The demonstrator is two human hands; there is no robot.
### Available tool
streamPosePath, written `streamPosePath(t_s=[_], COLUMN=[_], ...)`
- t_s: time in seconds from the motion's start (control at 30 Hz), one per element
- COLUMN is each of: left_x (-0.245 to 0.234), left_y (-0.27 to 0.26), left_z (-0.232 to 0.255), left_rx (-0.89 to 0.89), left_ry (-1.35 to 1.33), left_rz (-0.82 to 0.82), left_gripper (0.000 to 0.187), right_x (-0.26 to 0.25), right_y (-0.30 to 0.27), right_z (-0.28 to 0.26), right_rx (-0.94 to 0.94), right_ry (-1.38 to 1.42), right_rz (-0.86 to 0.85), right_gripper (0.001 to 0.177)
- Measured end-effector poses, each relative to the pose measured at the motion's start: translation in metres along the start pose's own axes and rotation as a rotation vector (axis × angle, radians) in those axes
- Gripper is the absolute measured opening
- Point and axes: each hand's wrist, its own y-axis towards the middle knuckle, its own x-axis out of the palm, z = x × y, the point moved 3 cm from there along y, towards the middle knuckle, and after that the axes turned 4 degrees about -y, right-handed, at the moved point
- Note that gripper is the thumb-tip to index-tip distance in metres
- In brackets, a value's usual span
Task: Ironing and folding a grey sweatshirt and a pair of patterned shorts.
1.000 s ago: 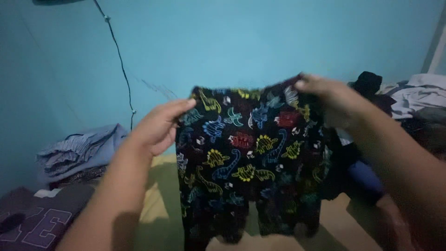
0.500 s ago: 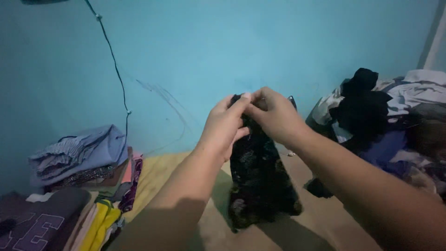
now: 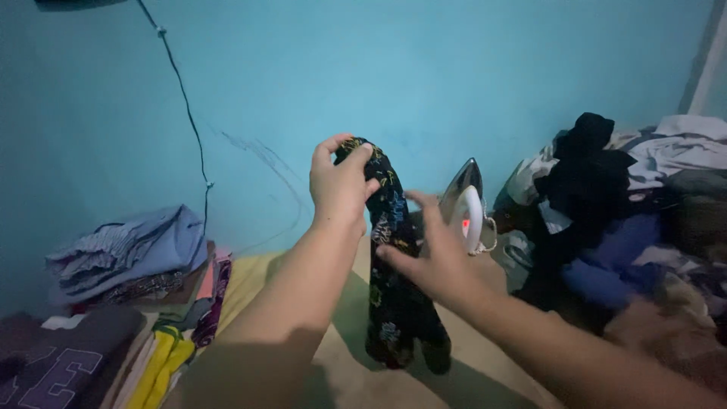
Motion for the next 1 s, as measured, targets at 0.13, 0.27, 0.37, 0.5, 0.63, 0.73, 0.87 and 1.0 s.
streamPosePath(t_s=[0.13, 0.27, 0.37, 0.5, 0.63, 0.73, 0.87, 1.0], left_x=[0.007, 0.012, 0.013, 0.01, 0.0, -0.009, -0.021, -0.05], left_y=[-0.002, -0.003, -0.002, -0.007, 0.0, 0.006, 0.014, 0.039], left_z=[0.007, 0.006, 0.004, 0.008, -0.001, -0.012, -0.021, -0.025], left_rx=[0.092, 0.144, 0.166, 0.129, 0.104, 0.092, 0.047, 0.09], left_ry=[-0.088, -0.17, -0.283, -0.307, -0.313, -0.325, -0.292, -0.34], left_rz=[0.042, 0.062, 0.058, 0.102, 0.152, 0.199, 0.273, 0.265], left_gripper=[0.038, 0.041, 0.042, 0.041, 0.038, 0.037, 0.036, 0.036], right_x=[0.017, 0.029, 0.041, 0.06, 0.073, 0.078, 0.086, 0.082], right_y=[-0.015, -0.024, -0.032, -0.034, -0.041, -0.043, -0.044, -0.045], right_z=[0.008, 0.007, 0.007, 0.028, 0.054, 0.068, 0.088, 0.132], right_rx=[0.072, -0.066, -0.175, 0.226, 0.234, 0.289, 0.478, 0.459], right_ry=[0.121, 0.111, -0.1, -0.058, -0.054, -0.091, -0.097, -0.16], right_rz=[-0.025, 0.162, 0.114, -0.059, 0.105, 0.101, -0.15, -0.176], right_gripper=[0.09, 0.083, 0.061, 0.067, 0.079, 0.076, 0.04, 0.03])
